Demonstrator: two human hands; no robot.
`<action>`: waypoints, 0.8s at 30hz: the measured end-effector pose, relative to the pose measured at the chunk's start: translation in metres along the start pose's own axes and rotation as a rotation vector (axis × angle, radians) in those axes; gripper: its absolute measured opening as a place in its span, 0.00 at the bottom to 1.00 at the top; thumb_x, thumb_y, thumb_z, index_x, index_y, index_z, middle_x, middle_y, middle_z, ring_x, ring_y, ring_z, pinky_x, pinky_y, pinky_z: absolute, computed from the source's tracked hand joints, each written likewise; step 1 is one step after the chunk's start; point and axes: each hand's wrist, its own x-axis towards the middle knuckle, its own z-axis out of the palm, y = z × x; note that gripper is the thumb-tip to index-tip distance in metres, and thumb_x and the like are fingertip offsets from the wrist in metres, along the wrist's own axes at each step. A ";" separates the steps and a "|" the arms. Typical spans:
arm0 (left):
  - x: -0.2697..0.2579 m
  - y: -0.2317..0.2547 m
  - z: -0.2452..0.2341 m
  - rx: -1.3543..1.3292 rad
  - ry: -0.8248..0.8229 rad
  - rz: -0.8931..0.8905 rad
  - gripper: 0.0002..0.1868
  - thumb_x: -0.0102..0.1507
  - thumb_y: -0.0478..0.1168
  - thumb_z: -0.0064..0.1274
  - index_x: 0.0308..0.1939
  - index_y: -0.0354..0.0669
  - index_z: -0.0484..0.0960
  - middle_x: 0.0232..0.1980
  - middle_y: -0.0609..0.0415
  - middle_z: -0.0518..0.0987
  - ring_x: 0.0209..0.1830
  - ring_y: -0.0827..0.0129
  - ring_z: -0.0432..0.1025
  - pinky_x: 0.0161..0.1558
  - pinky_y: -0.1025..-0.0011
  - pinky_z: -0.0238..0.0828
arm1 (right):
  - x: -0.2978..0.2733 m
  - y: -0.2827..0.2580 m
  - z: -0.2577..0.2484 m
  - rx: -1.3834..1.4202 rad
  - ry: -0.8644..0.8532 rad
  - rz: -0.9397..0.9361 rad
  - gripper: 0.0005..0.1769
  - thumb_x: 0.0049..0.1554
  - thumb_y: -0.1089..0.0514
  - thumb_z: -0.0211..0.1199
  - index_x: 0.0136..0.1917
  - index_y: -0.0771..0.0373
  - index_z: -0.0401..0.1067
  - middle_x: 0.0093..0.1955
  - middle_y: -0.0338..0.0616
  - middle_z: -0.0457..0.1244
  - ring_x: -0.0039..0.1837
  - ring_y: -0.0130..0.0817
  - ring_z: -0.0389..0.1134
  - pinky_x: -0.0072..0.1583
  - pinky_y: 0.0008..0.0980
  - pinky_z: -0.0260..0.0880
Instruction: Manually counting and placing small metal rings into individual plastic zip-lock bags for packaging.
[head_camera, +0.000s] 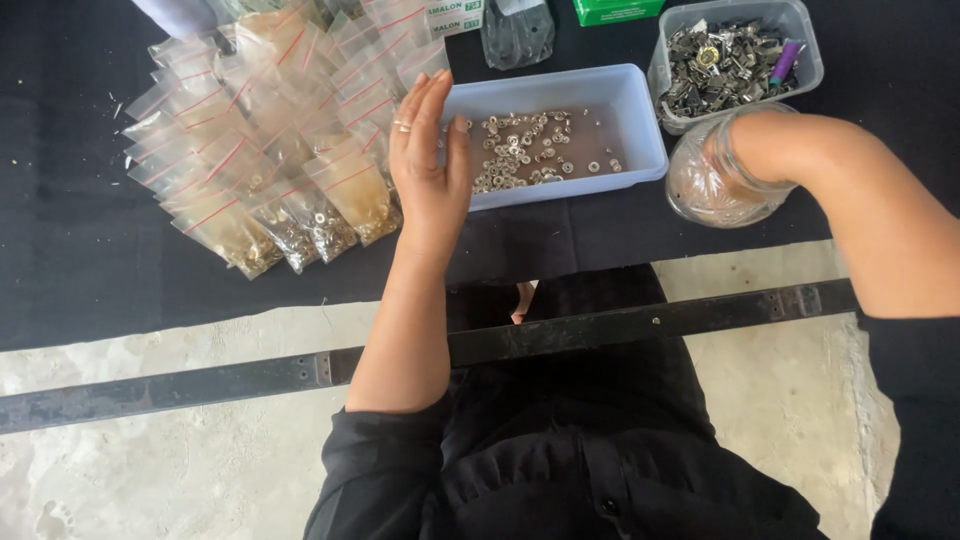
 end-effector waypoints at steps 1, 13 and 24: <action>-0.002 -0.001 0.000 0.001 0.002 -0.004 0.18 0.75 0.33 0.43 0.69 0.42 0.71 0.69 0.48 0.74 0.76 0.46 0.66 0.76 0.48 0.67 | 0.001 0.001 0.001 -0.004 -0.002 -0.002 0.17 0.60 0.56 0.56 0.63 0.49 0.70 0.56 0.44 0.69 0.51 0.43 0.71 0.49 0.37 0.69; -0.004 0.003 0.006 -0.026 -0.041 -0.030 0.17 0.75 0.33 0.44 0.68 0.43 0.72 0.66 0.46 0.78 0.71 0.48 0.71 0.71 0.50 0.71 | -0.007 0.071 0.055 0.038 0.525 -0.120 0.19 0.67 0.46 0.53 0.57 0.48 0.85 0.73 0.30 0.67 0.74 0.30 0.65 0.65 0.37 0.68; -0.004 0.030 0.009 -0.204 -0.207 -0.049 0.13 0.74 0.45 0.47 0.57 0.45 0.81 0.56 0.49 0.83 0.61 0.55 0.77 0.64 0.59 0.71 | -0.011 0.104 0.105 0.975 0.990 -0.493 0.16 0.89 0.57 0.52 0.75 0.78 0.64 0.69 0.62 0.61 0.61 0.49 0.67 0.54 0.38 0.69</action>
